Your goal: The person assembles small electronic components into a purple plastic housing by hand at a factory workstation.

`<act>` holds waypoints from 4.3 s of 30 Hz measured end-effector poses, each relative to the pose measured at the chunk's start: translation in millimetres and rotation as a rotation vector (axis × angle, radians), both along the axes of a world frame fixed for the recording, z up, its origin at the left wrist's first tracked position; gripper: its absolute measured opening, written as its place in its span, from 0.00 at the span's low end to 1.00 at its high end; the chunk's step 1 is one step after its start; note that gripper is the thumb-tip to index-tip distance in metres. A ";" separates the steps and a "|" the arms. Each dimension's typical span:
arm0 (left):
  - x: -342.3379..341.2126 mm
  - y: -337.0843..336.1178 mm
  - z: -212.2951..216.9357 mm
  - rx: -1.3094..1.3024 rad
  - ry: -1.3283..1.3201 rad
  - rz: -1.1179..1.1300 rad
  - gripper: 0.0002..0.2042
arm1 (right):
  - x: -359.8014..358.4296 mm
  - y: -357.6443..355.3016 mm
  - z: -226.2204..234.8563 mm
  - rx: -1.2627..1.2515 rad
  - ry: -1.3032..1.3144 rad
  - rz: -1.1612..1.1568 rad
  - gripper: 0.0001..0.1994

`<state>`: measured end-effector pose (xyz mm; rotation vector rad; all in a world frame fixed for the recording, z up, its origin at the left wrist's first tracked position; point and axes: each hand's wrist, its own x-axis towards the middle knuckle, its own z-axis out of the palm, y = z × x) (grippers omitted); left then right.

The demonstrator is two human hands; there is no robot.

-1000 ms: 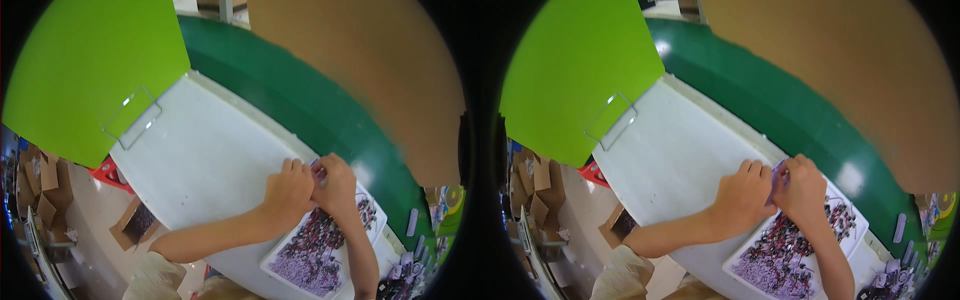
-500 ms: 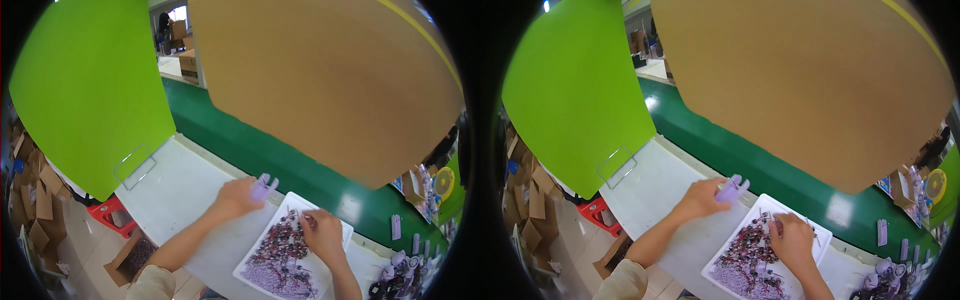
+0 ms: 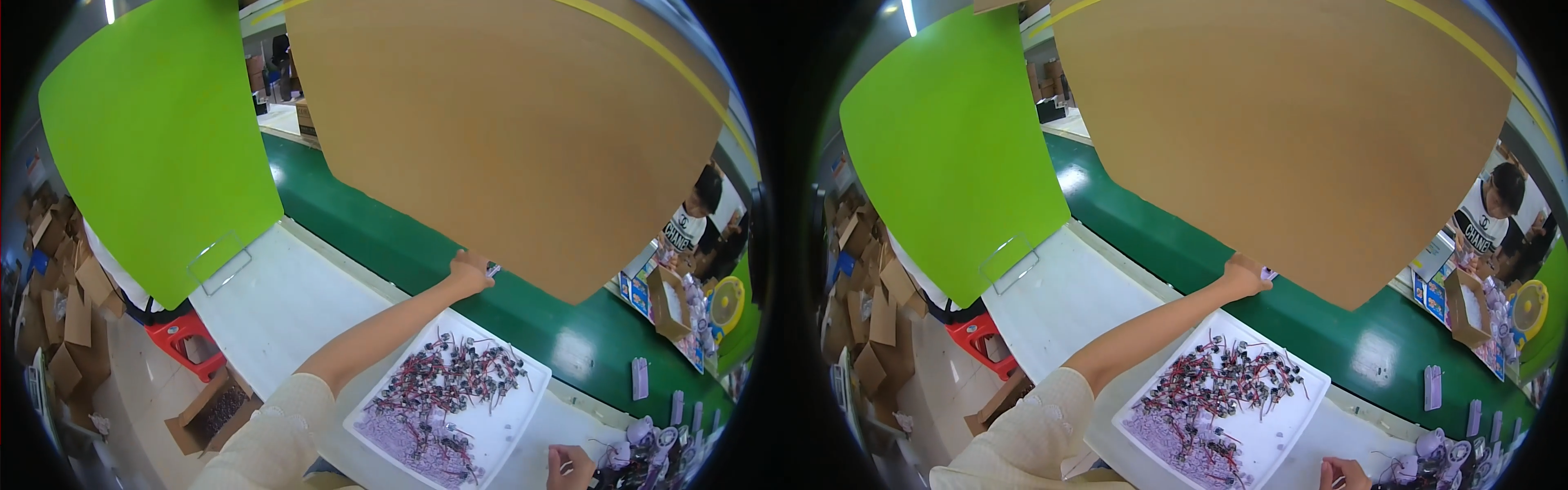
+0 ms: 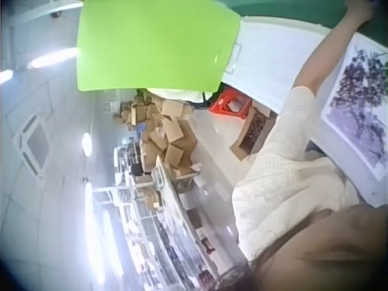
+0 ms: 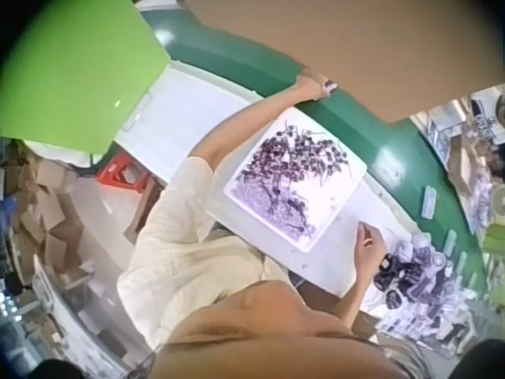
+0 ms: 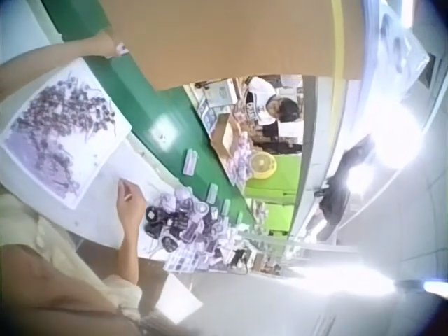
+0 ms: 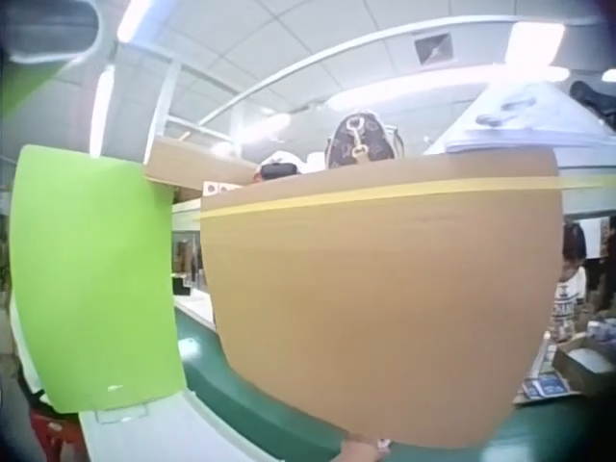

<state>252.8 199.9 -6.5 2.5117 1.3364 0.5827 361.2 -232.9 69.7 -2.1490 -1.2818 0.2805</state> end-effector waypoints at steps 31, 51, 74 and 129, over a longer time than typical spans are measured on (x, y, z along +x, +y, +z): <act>-157.4 -22.2 -11.0 -0.175 -0.773 0.167 0.10 | -20.9 128.7 -52.8 0.253 -0.372 0.060 0.11; -157.3 -18.8 -12.2 -0.257 -0.635 0.134 0.08 | -17.9 111.9 -62.1 0.313 -0.334 0.181 0.13; -158.4 -20.3 -10.2 -0.228 -0.561 0.098 0.08 | -19.7 118.2 -72.5 0.410 -0.265 0.289 0.13; -159.6 -19.2 -23.2 -0.141 -0.562 0.090 0.07 | -28.4 103.0 -68.3 0.531 0.555 0.223 0.07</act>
